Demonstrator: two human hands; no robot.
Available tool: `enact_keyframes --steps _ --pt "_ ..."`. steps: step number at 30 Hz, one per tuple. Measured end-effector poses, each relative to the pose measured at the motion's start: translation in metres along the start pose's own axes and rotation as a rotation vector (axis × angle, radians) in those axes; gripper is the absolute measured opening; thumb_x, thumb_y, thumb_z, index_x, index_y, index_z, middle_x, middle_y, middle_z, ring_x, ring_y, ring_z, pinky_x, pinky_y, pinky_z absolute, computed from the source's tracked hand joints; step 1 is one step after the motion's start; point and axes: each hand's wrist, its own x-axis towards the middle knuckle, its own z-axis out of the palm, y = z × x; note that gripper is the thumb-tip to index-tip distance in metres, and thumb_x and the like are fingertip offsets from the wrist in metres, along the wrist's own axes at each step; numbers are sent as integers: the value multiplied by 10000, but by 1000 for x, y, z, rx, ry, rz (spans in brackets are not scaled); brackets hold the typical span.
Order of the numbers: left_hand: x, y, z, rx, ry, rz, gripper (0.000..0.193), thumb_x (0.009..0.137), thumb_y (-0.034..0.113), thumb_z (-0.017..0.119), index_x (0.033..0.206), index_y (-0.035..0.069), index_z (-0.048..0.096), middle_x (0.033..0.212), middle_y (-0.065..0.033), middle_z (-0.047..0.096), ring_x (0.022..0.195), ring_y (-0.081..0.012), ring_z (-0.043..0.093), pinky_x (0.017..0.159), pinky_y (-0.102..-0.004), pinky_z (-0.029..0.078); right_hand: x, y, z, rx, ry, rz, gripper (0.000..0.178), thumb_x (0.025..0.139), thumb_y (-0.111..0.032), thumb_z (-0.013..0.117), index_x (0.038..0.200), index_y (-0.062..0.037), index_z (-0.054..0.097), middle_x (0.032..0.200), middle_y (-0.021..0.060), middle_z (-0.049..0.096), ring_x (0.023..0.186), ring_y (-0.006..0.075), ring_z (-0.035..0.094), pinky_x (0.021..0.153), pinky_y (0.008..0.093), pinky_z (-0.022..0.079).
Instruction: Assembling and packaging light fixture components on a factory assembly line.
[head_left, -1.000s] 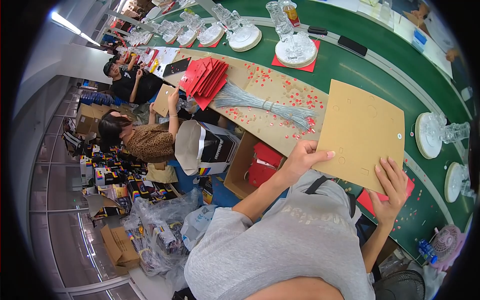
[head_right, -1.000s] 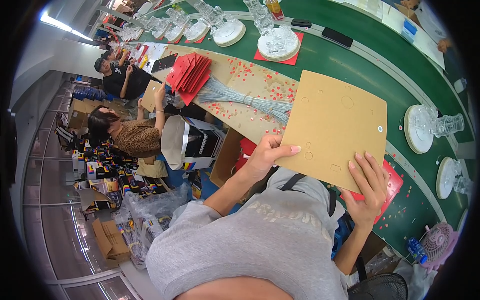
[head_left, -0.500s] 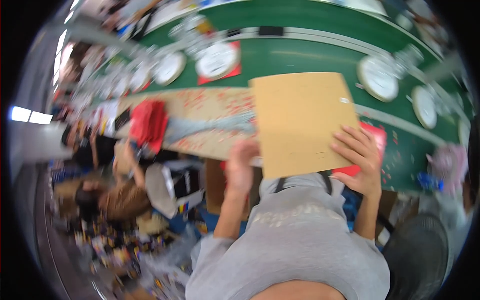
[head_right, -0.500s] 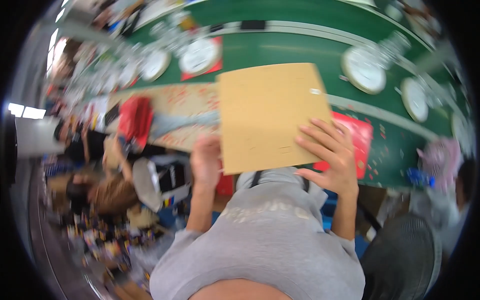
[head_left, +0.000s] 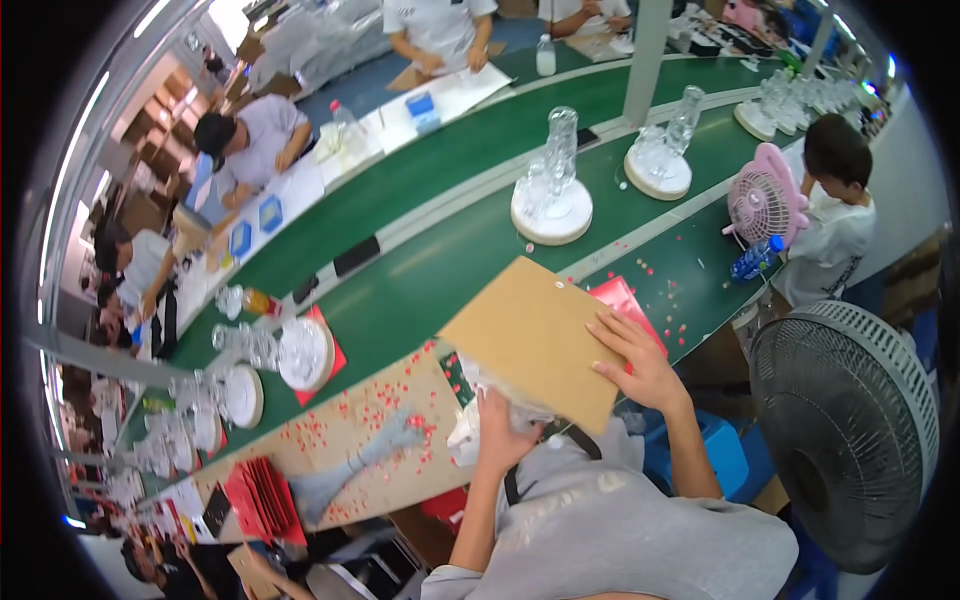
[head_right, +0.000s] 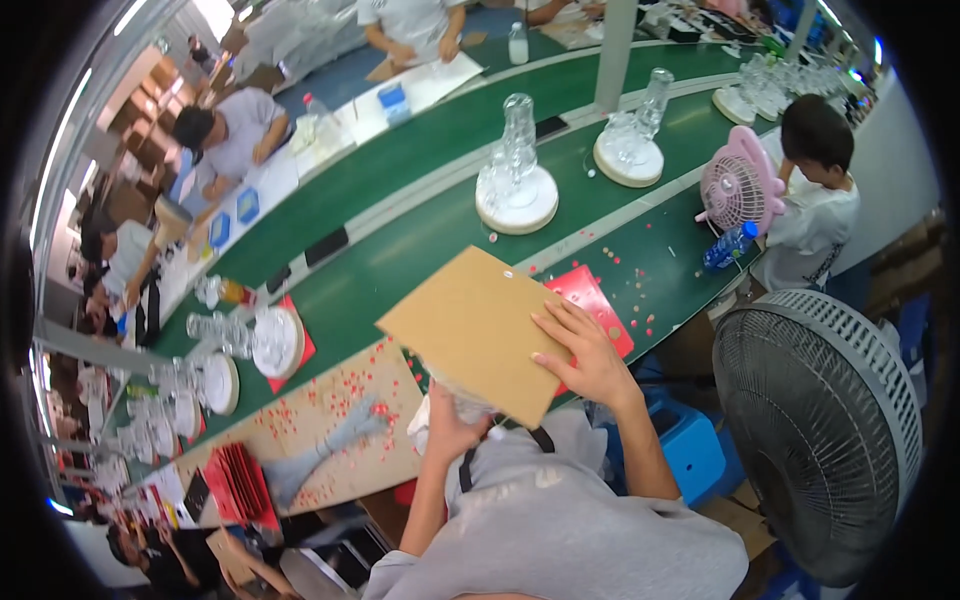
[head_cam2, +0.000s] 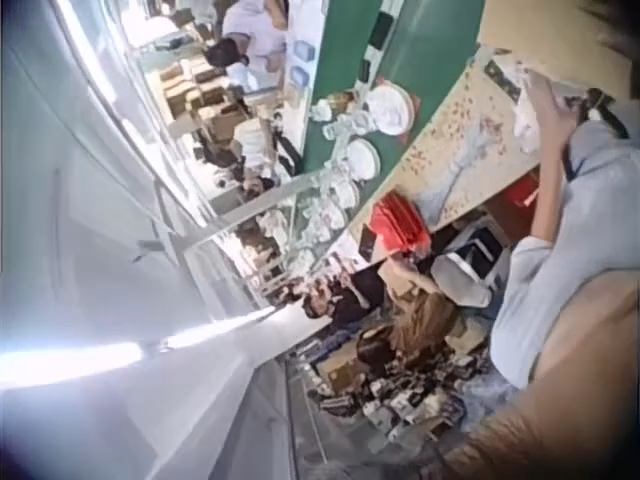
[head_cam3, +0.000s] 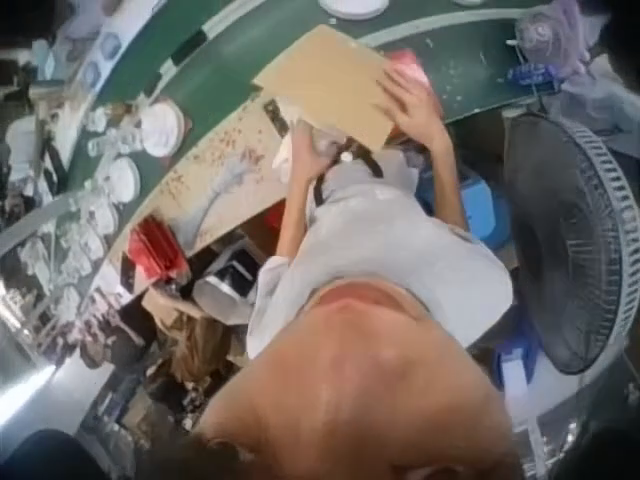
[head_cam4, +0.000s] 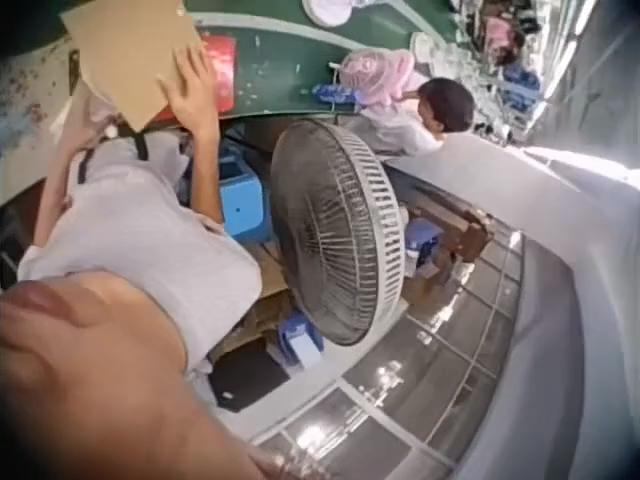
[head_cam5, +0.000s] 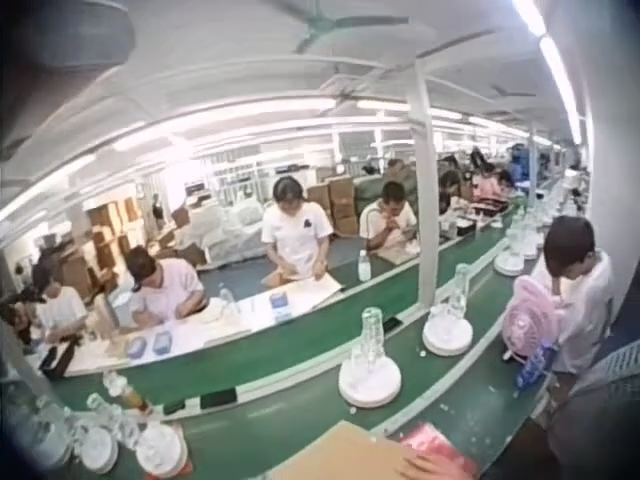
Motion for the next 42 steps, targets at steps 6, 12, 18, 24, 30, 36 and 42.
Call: enact_keyframes --steps 6,12,18,24,30,36,42 --pt "42 -35 76 -75 -100 87 570 709 -10 734 1259 73 612 1195 -172 643 1137 -354 599 1008 -436 461 -19 134 26 566 -43 413 429 1010 -267 518 1370 -38 565 1410 129 557 1303 213 509 1101 342 374" --pt "67 -53 105 80 -45 174 360 732 31 704 1091 29 684 1097 -166 679 1023 -338 637 911 -424 514 -37 201 88 1082 249 573 422 1033 -314 462 1276 -7 621 1256 65 645 1164 172 581 1034 307 420" --pt "43 -37 65 -27 -22 116 331 749 44 710 1077 24 669 1125 -166 651 1085 -352 599 958 -442 479 -79 218 121 917 637 830 450 1023 -367 490 1197 9 666 1135 76 686 1010 167 646 873 281 488" --pt "-42 -45 15 1 274 -124 248 780 -7 670 1027 4 678 1092 -157 670 1075 -352 614 963 -425 478 -110 259 141 575 799 824 535 1015 -440 514 1154 54 665 1058 95 701 910 186 660 761 294 506" --pt "-120 -58 -3 35 445 -453 178 831 1 600 987 16 686 1059 -166 686 1026 -346 648 925 -425 497 -107 253 121 628 968 935 572 1006 -518 451 999 -16 727 919 99 711 798 202 638 731 337 499" --pt "-236 -112 25 -314 787 -870 171 892 18 564 979 -7 710 883 -131 736 780 -190 715 737 -299 561 -143 297 131 584 808 1164 637 1030 -542 337 1031 -24 708 888 60 691 775 179 611 664 268 471" --pt "-395 -140 39 -502 673 -1396 191 897 169 607 917 33 739 738 -68 711 620 -139 654 580 -296 518 -214 307 184 468 419 1345 310 963 -346 511 985 -90 685 780 28 646 645 143 600 477 273 410"
